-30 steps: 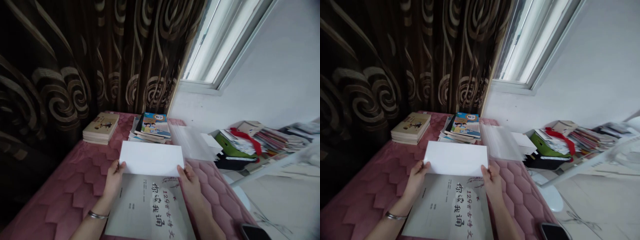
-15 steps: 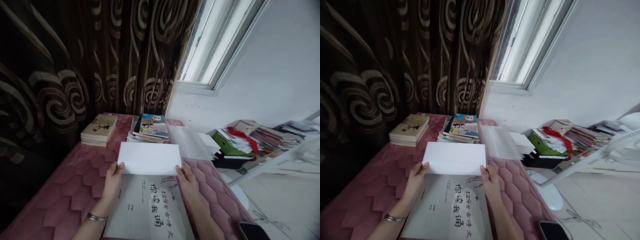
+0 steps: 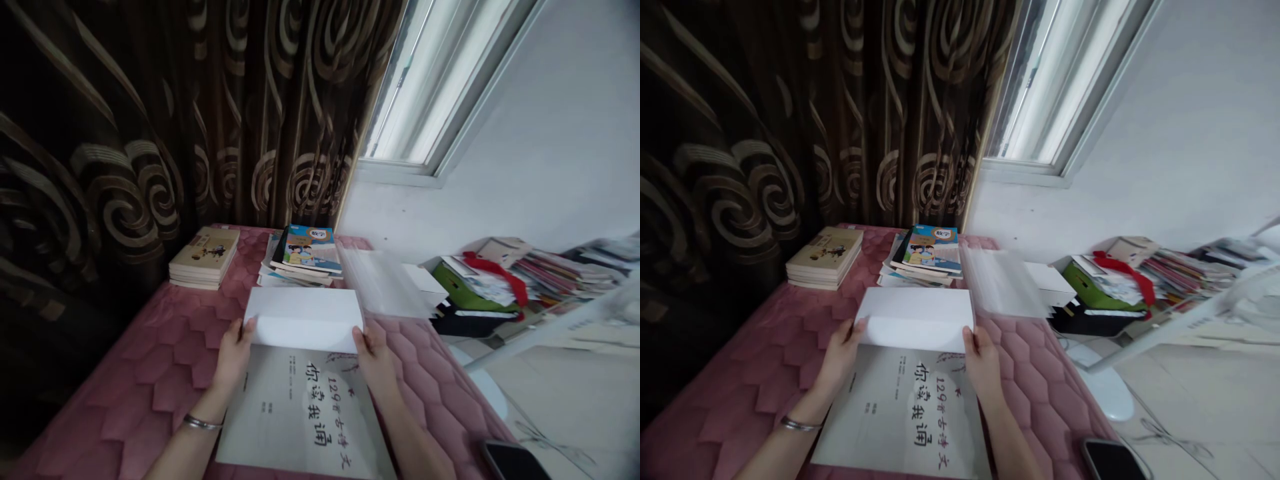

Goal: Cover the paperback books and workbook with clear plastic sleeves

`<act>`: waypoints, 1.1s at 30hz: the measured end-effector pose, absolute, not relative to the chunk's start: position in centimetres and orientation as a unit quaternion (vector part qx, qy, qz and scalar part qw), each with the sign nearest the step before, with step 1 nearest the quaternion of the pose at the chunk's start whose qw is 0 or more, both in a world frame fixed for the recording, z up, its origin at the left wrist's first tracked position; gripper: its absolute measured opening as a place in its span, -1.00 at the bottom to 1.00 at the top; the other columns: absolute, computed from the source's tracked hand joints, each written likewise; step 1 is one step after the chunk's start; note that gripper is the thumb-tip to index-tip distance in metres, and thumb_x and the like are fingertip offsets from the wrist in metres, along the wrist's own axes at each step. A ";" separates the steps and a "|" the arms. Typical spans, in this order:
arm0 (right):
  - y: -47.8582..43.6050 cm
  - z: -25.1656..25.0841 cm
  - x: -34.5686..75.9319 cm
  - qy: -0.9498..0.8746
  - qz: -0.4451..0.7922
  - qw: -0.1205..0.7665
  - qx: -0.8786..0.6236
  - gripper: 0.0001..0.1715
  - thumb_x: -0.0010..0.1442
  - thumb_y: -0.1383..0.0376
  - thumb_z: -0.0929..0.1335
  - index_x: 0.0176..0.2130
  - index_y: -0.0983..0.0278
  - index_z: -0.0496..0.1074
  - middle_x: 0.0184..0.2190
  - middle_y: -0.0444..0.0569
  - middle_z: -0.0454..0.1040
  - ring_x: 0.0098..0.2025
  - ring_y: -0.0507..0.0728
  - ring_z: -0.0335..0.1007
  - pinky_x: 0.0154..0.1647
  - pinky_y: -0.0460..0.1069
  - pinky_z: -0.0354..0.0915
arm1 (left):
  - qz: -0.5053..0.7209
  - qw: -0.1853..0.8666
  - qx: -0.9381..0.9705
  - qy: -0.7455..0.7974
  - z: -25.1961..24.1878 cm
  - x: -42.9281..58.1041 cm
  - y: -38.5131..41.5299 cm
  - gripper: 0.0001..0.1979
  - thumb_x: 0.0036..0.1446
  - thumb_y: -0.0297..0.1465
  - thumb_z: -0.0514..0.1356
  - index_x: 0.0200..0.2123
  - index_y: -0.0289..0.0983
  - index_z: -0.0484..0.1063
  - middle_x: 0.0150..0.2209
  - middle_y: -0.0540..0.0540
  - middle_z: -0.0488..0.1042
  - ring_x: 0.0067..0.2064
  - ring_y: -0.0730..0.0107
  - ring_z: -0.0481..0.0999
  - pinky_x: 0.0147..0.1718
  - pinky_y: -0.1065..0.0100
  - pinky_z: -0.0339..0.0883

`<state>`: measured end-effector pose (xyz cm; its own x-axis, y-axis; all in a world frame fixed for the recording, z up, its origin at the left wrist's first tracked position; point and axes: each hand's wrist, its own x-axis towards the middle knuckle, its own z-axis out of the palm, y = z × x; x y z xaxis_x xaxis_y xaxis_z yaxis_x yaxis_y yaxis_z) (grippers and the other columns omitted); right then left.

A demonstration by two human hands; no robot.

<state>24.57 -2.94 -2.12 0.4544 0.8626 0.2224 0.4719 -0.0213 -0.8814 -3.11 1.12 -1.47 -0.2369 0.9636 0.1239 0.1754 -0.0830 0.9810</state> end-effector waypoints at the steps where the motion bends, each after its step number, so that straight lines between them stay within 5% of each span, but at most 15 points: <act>1: -2.9 -2.2 24.5 -0.484 0.193 0.500 -0.692 -0.55 0.11 -0.13 0.24 -0.48 0.17 0.28 -0.57 -0.14 0.36 -0.47 0.15 0.27 -0.46 0.01 0.20 | 0.544 0.371 0.496 0.566 -1.6 -3.2 1.2 -0.59 -0.04 -0.03 0.18 -0.42 -0.29 0.43 -0.41 -0.08 0.52 -0.33 0.24 0.45 -0.29 0.31 0.29; 15: -2.8 -1.3 24.4 -0.455 0.198 0.485 -0.720 -0.62 0.00 -0.05 0.26 -0.51 0.20 0.35 -0.60 -0.11 0.42 -0.50 0.16 0.32 -0.49 0.00 0.22 | 0.484 0.336 0.538 0.603 -3.0 -3.9 1.9 -0.64 -0.05 -0.06 0.15 -0.45 -0.26 0.40 -0.44 -0.10 0.53 -0.36 0.22 0.50 -0.31 0.31 0.29; 19: -2.4 -2.0 24.7 -0.456 0.204 0.480 -0.721 -0.60 -0.03 -0.04 0.28 -0.48 0.23 0.38 -0.59 -0.11 0.43 -0.48 0.17 0.35 -0.46 0.00 0.22 | 0.506 0.339 0.513 0.604 -3.1 -3.8 2.2 -0.59 -0.08 -0.11 0.21 -0.25 -0.29 0.37 -0.34 -0.17 0.56 -0.31 0.16 0.55 -0.31 0.26 0.34; 23: -2.1 -2.6 24.9 -0.454 0.199 0.480 -0.724 -0.60 -0.04 -0.04 0.28 -0.47 0.24 0.41 -0.59 -0.09 0.44 -0.49 0.16 0.35 -0.46 0.00 0.22 | 0.498 0.308 0.512 0.629 -2.5 -3.6 2.0 -0.51 -0.10 -0.18 0.23 -0.11 -0.31 0.29 -0.45 -0.10 0.53 -0.41 0.14 0.54 -0.39 0.23 0.35; 33: -1.8 -3.6 24.8 -0.486 0.159 0.470 -0.719 -0.46 0.02 0.08 0.28 -0.09 0.34 0.46 -0.59 -0.07 0.48 -0.55 0.17 0.38 -0.50 0.00 0.21 | 0.459 0.201 0.568 0.653 -2.9 -3.5 2.3 -0.70 0.01 -0.32 0.18 -0.16 -0.30 0.33 -0.17 -0.25 0.48 -0.11 0.08 0.51 -0.12 0.13 0.36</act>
